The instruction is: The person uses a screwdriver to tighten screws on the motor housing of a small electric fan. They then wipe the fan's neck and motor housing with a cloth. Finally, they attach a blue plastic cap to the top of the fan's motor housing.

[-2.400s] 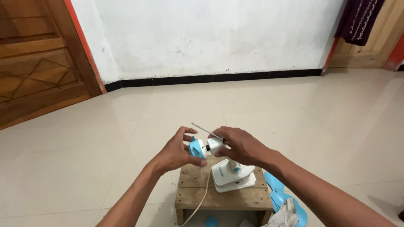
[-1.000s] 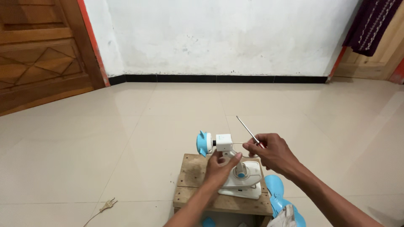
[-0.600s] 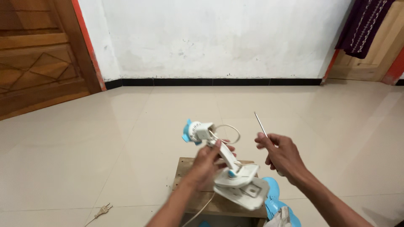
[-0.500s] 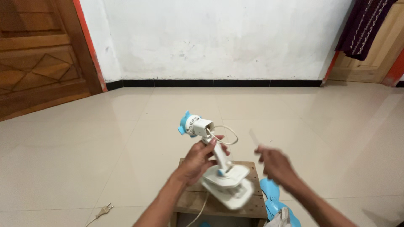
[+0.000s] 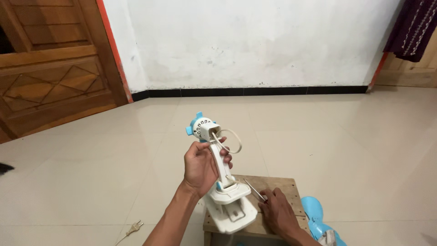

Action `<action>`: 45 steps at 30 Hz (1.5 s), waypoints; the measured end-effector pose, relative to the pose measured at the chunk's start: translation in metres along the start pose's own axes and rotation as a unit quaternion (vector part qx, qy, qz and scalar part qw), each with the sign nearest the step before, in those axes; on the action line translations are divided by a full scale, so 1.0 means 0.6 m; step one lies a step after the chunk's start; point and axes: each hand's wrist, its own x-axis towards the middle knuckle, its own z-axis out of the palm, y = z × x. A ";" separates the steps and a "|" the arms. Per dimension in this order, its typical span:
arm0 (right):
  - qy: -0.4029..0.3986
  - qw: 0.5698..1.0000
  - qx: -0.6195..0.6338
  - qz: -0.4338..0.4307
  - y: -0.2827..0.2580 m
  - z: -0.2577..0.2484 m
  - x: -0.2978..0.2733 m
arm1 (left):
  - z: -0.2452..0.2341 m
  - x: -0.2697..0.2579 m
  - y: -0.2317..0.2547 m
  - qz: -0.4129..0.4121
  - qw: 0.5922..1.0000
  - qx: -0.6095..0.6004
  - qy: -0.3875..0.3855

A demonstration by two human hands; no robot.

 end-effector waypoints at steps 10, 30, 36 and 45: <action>0.053 0.994 -0.070 -0.069 -0.017 -0.050 0.006 | 0.003 0.006 -0.027 -0.004 0.998 0.059 0.029; -0.038 0.988 0.147 0.004 -0.169 -0.168 -0.016 | -0.040 0.075 -0.128 -0.019 0.993 0.022 0.111; 0.121 0.972 0.129 -0.158 -0.189 -0.181 -0.008 | -0.046 0.066 -0.149 -0.022 0.990 0.046 0.135; 0.102 0.961 -0.012 -0.257 -0.206 -0.196 -0.013 | -0.051 0.064 -0.166 -0.007 0.988 0.057 0.144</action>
